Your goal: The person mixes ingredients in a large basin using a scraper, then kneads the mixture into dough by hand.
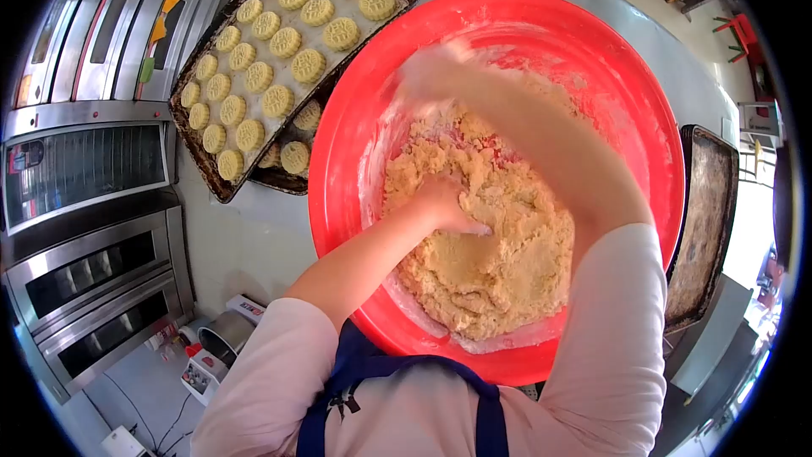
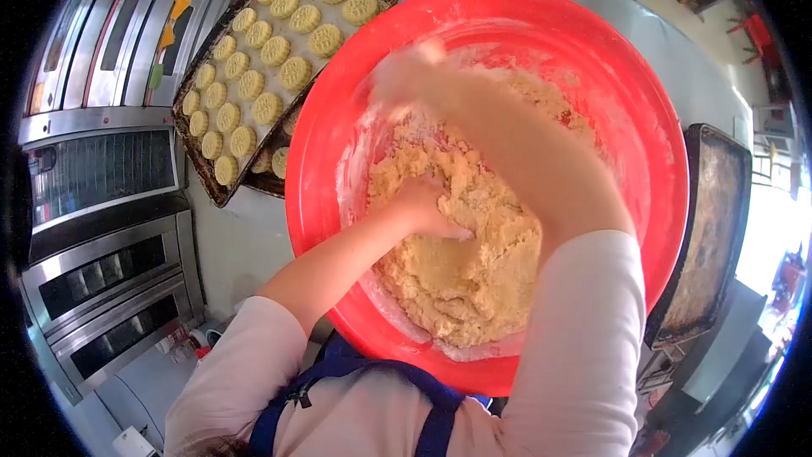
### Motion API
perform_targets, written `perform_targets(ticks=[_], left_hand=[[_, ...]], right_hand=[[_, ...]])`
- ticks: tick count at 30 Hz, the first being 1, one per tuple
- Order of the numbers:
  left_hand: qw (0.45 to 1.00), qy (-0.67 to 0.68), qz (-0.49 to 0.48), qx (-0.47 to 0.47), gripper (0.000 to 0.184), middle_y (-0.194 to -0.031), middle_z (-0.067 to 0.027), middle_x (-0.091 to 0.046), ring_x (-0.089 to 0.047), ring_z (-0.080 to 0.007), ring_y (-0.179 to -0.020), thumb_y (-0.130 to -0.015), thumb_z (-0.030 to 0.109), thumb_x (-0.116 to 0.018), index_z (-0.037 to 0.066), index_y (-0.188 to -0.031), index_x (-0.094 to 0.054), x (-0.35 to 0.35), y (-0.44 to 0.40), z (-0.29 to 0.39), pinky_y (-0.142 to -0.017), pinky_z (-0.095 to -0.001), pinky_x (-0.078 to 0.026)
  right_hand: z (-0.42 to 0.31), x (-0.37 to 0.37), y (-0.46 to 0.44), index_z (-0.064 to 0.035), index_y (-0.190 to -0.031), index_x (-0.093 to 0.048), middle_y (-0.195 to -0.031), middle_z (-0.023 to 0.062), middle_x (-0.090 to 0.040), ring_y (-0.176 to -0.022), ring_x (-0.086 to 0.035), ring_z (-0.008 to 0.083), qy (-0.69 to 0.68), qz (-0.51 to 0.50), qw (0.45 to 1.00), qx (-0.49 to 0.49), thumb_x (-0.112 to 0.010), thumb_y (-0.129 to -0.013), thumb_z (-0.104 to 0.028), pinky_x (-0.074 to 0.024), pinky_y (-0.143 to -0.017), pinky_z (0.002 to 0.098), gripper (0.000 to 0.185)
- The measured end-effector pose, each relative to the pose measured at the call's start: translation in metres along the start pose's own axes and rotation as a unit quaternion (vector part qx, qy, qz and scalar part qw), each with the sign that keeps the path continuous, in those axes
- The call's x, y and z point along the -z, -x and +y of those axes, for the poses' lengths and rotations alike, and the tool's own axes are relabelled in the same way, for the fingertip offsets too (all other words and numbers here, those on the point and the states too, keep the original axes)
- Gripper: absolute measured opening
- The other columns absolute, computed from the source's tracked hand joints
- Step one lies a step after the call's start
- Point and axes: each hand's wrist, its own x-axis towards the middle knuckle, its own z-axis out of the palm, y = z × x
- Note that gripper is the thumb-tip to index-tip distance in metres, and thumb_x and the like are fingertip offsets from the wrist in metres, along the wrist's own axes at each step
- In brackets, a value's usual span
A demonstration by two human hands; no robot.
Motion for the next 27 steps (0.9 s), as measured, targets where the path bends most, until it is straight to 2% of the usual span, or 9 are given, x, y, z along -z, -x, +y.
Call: perform_targets(ticks=[2,6,8,9,11,15,21,23,27], left_hand=[[1.0,-0.012,0.009,-0.004,0.113,-0.141,-0.0222,-0.037,-0.033,-0.0369,-0.132,-0.053,0.076,-0.067,0.0,-0.134,-0.044,-0.006,-0.002,-0.002,-0.111,-0.0379,-0.025],[1.0,-0.02,-0.002,0.018,0.113,-0.142,-0.0226,-0.036,-0.032,-0.0375,-0.132,-0.053,0.076,-0.067,0.0,-0.134,-0.044,-0.003,-0.003,0.003,-0.111,-0.0381,-0.025],[0.999,-0.033,-0.023,0.022,0.112,-0.14,-0.0181,-0.04,-0.03,-0.0312,-0.135,-0.058,0.081,-0.059,0.0,-0.134,-0.044,0.005,0.005,0.006,-0.112,-0.0409,-0.02],[0.999,-0.031,-0.022,0.018,0.112,-0.14,-0.0181,-0.04,-0.03,-0.0312,-0.135,-0.058,0.081,-0.059,0.0,-0.134,-0.044,0.006,0.004,0.005,-0.112,-0.0409,-0.02],[0.999,-0.018,-0.032,0.011,0.112,-0.14,-0.0181,-0.041,-0.03,-0.0309,-0.134,-0.058,0.081,-0.059,0.0,-0.134,-0.044,0.005,0.003,0.004,-0.112,-0.0413,-0.021],[0.999,-0.048,-0.022,-0.012,0.112,-0.138,-0.018,-0.043,-0.032,-0.0304,-0.133,-0.058,0.081,-0.059,0.0,-0.134,-0.044,0.0,-0.005,0.001,-0.111,-0.0407,-0.023],[0.999,-0.012,-0.048,0.012,0.104,-0.138,-0.0209,-0.042,-0.035,-0.0348,-0.13,-0.056,0.074,-0.068,0.001,-0.128,-0.052,-0.007,-0.004,0.002,-0.11,-0.0387,-0.025],[0.948,0.064,0.26,-0.171,0.102,-0.139,-0.02,-0.041,-0.035,-0.0341,-0.13,-0.057,0.07,-0.071,0.004,-0.131,-0.048,-0.049,-0.024,-0.022,-0.111,-0.038,-0.025],[0.987,0.075,0.105,-0.097,0.105,-0.14,-0.0195,-0.039,-0.036,-0.0348,-0.13,-0.057,0.065,-0.074,0.006,-0.137,-0.04,-0.019,-0.01,-0.009,-0.11,-0.0381,-0.027]], right_hand=[[-0.057,-0.014,0.001,-0.0103,-0.095,-0.071,-0.087,0.0099,-0.07,-0.077,-0.067,0.0249,-0.019,-0.056,0.992,0.108,-0.063,-0.076,-0.038,-0.0517,-0.066,0.0424,0.034],[0.072,-0.053,0.001,-0.0074,-0.105,-0.065,-0.099,0.0088,-0.067,-0.087,-0.065,0.022,-0.269,0.052,0.962,-0.003,-0.061,-0.08,-0.033,-0.0516,-0.075,0.0373,0.036],[0.231,-0.161,0.014,-0.0038,-0.117,-0.058,-0.11,0.0076,-0.064,-0.096,-0.062,0.0192,-0.605,0.129,0.777,0.115,-0.057,-0.087,-0.027,-0.0517,-0.082,0.0321,0.037],[0.282,-0.244,0.048,-0.0017,-0.124,-0.054,-0.12,0.0102,-0.059,-0.103,-0.06,0.017,-0.646,0.207,0.732,-0.068,-0.052,-0.092,-0.017,-0.0503,-0.086,0.0324,0.035],[0.206,-0.131,0.157,-0.0039,-0.126,-0.054,-0.122,0.0127,-0.058,-0.11,-0.058,0.0194,-0.483,0.127,0.787,-0.361,-0.047,-0.095,-0.022,-0.0489,-0.09,0.0335,0.036],[0.176,-0.153,0.132,-0.0054,-0.119,-0.059,-0.112,0.0187,-0.063,-0.108,-0.059,0.0264,-0.17,0.168,0.873,-0.425,-0.039,-0.098,-0.027,-0.048,-0.092,0.0345,0.036],[0.014,-0.097,0.027,-0.002,-0.11,-0.061,-0.103,0.0214,-0.065,-0.093,-0.065,0.0291,0.059,0.1,0.972,-0.205,-0.038,-0.091,-0.022,-0.0536,-0.072,0.051,0.036],[-0.059,-0.062,0.026,-0.0027,-0.104,-0.066,-0.103,0.0214,-0.065,-0.096,-0.063,0.0304,0.087,0.042,0.99,-0.101,-0.05,-0.084,-0.03,-0.0524,-0.073,0.0503,0.037],[-0.033,-0.126,0.003,-0.0043,-0.093,-0.068,-0.093,0.0172,-0.067,-0.085,-0.065,0.0273,-0.006,0.174,0.981,0.083,-0.053,-0.08,-0.044,-0.0526,-0.072,0.0437,0.044]])
